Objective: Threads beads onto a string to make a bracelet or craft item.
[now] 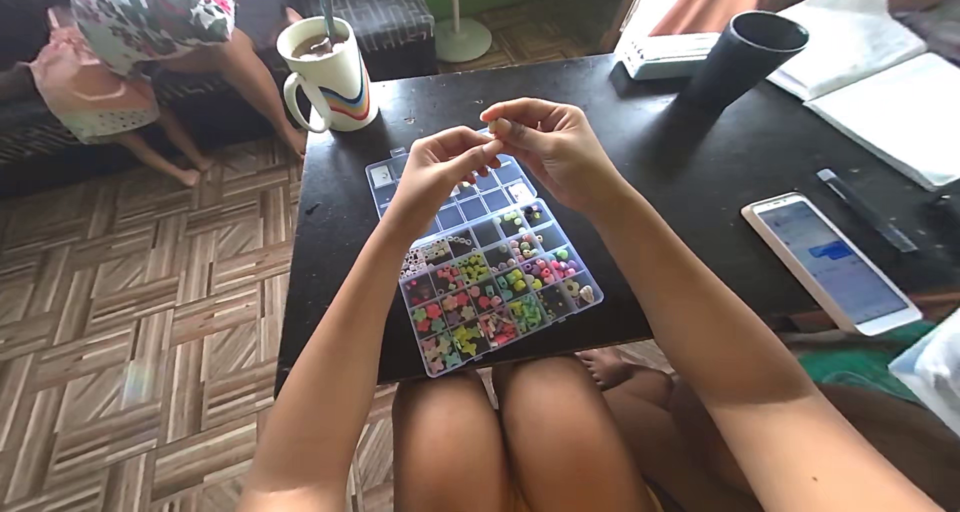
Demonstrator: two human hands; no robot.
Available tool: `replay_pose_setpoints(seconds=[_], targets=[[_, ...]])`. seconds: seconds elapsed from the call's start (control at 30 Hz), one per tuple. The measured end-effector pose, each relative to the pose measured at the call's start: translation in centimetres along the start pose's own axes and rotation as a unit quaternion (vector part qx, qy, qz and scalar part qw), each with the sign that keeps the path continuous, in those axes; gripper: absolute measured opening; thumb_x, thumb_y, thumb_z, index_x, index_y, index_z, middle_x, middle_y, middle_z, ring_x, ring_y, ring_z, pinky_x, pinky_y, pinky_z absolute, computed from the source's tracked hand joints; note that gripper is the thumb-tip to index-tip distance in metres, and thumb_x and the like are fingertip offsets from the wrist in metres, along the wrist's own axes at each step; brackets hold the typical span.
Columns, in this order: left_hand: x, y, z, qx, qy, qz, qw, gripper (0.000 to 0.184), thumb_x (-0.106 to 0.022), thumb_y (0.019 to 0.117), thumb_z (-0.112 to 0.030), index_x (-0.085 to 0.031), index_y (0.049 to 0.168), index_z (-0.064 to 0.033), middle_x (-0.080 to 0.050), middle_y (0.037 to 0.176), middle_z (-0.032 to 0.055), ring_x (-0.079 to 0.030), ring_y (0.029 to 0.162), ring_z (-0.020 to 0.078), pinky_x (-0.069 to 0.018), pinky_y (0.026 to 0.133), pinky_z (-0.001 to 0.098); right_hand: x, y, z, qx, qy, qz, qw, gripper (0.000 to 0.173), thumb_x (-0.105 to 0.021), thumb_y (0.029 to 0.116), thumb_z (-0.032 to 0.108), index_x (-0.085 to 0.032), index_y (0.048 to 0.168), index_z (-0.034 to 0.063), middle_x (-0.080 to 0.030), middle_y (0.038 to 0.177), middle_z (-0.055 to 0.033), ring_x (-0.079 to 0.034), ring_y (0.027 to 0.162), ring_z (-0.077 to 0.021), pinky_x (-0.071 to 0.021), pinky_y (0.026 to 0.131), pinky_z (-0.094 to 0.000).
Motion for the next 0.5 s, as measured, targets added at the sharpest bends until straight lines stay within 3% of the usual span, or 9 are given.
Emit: replay_pose_setpoints(seconds=[0.5], targets=[[0.03,0.02,-0.12,-0.01,0.003,-0.009,1.0,0.009,-0.061,0.1001,-0.006,-0.07,0.098,-0.0088,-0.072,0.085,-0.0069,-0.067,0.078,0.0013,-0.0565,0.073,0.0191,0.02,0.01,0.33,0.01,-0.013,0.029,0.999,0.016,-0.058,0.0999,0.0,-0.067,0.114,0.0014,-0.07,0.095,0.0019,-0.07,0.088,-0.0064,-0.0595,0.086,-0.0258]])
Point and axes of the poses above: each hand's wrist, its own y-axis towards the middle knuckle, its own x-axis out of the back of the hand, z = x × y, the point moved 8 cm from there along y, towards the middle knuckle
